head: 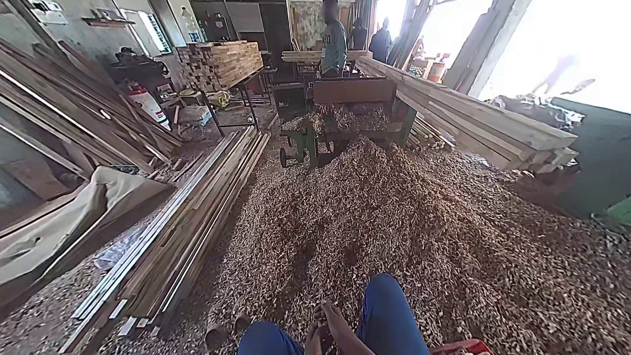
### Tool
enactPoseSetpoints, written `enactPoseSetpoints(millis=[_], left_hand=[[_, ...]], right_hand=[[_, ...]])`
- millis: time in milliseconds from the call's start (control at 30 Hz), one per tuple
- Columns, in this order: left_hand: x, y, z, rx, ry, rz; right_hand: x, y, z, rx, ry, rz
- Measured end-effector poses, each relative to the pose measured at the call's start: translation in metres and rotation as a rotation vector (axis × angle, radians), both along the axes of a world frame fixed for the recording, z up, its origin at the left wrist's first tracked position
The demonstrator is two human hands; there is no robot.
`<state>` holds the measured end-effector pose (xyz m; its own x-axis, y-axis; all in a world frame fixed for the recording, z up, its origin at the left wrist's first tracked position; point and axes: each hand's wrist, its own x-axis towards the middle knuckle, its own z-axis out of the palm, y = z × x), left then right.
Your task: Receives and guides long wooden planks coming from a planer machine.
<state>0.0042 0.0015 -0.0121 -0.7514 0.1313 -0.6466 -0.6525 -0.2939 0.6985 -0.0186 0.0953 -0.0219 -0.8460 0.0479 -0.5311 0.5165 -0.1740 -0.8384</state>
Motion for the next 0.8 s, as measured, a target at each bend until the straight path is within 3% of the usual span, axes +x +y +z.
enactPoseSetpoints(millis=[800], left_hand=[[-0.001, 0.001, 0.005, -0.005, -0.048, 0.030]], right_hand=[[-0.001, 0.000, -0.006, -0.001, 0.012, 0.008]])
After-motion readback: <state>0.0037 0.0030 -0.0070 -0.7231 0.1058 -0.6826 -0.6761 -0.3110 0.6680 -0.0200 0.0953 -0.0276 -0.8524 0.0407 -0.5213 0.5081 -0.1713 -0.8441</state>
